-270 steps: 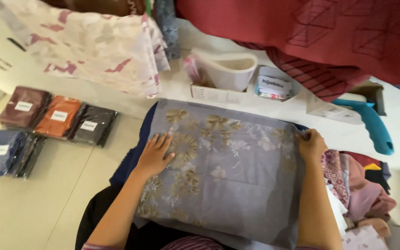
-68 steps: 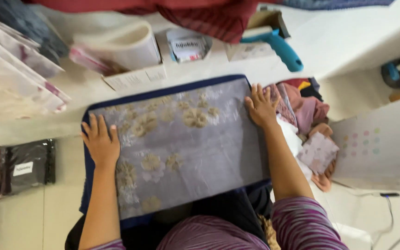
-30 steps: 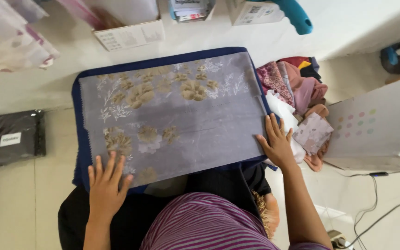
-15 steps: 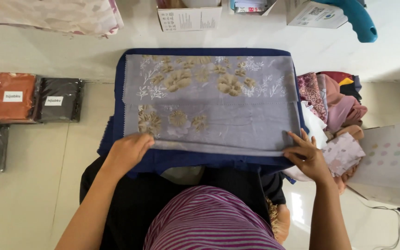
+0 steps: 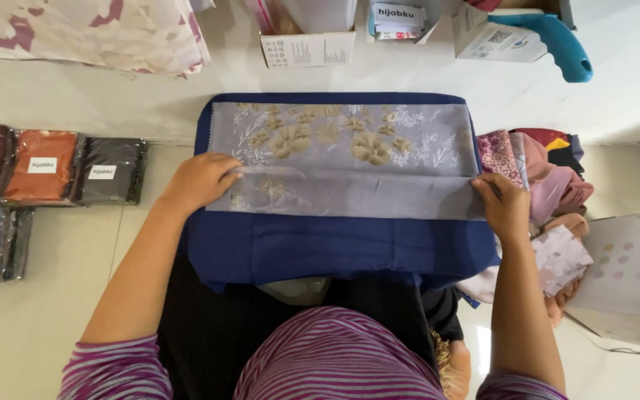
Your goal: The person folds a light gray floral scarf on a dark blue surface. They smooth the fabric with their hands and use a lint roller to clean the surface before folding the scarf into a compact rectangle.
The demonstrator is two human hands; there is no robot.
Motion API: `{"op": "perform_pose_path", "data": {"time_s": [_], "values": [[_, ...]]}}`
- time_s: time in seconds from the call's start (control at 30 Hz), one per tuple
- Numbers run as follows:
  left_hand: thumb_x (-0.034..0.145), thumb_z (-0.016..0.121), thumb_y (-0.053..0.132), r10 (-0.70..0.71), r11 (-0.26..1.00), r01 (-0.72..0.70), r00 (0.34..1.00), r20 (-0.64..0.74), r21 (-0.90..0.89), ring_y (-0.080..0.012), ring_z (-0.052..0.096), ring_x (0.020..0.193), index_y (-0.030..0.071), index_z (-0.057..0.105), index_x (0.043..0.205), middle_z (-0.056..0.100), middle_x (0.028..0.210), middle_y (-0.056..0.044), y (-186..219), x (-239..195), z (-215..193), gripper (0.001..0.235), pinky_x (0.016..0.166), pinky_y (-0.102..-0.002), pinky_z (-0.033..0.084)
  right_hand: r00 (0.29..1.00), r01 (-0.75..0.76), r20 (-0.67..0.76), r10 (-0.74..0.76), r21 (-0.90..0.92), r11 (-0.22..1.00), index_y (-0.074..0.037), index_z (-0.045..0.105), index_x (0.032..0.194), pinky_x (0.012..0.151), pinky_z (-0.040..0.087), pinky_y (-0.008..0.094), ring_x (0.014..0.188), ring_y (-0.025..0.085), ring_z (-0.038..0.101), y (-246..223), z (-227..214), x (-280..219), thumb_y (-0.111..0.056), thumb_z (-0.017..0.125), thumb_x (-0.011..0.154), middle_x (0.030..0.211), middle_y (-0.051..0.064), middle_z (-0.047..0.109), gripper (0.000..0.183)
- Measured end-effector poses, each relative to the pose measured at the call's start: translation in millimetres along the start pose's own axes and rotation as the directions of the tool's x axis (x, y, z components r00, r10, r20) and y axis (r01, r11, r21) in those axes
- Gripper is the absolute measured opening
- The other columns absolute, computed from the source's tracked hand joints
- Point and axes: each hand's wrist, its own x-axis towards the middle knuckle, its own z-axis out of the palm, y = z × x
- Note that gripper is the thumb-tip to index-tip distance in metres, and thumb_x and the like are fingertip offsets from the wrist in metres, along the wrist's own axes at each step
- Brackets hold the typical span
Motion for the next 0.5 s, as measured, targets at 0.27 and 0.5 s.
{"op": "perform_pose_path", "data": {"time_s": [0.27,0.5], "values": [[0.088,0.070,0.050,-0.147,0.973,0.150,0.989,0.031,-0.174,-0.0254,0.067,0.084,0.015,0.067,0.113,0.074,0.100,-0.004,23.6,-18.9,-34.8,0.043,0.076,-0.038,0.051,0.991,-0.130,0.050,0.123,0.170,0.977,0.001,0.074,0.112,0.078,0.051,0.029,0.081,0.017,0.060,-31.0,-29.1,-8.4,0.001,0.072,0.100,0.096,0.009,0.070,0.012],[0.099,0.060,0.022,-0.305,0.834,0.344,0.939,0.160,-0.432,-0.0185,0.056,0.059,0.020,0.070,0.120,0.072,0.085,-0.005,39.2,-33.3,-46.5,0.024,0.060,-0.032,0.045,0.986,-0.155,0.086,0.142,0.171,0.973,0.001,0.075,0.111,0.079,0.051,0.029,0.082,0.017,0.061,-29.3,-34.6,-20.4,0.003,0.073,0.097,0.097,0.008,0.072,0.014]]}}
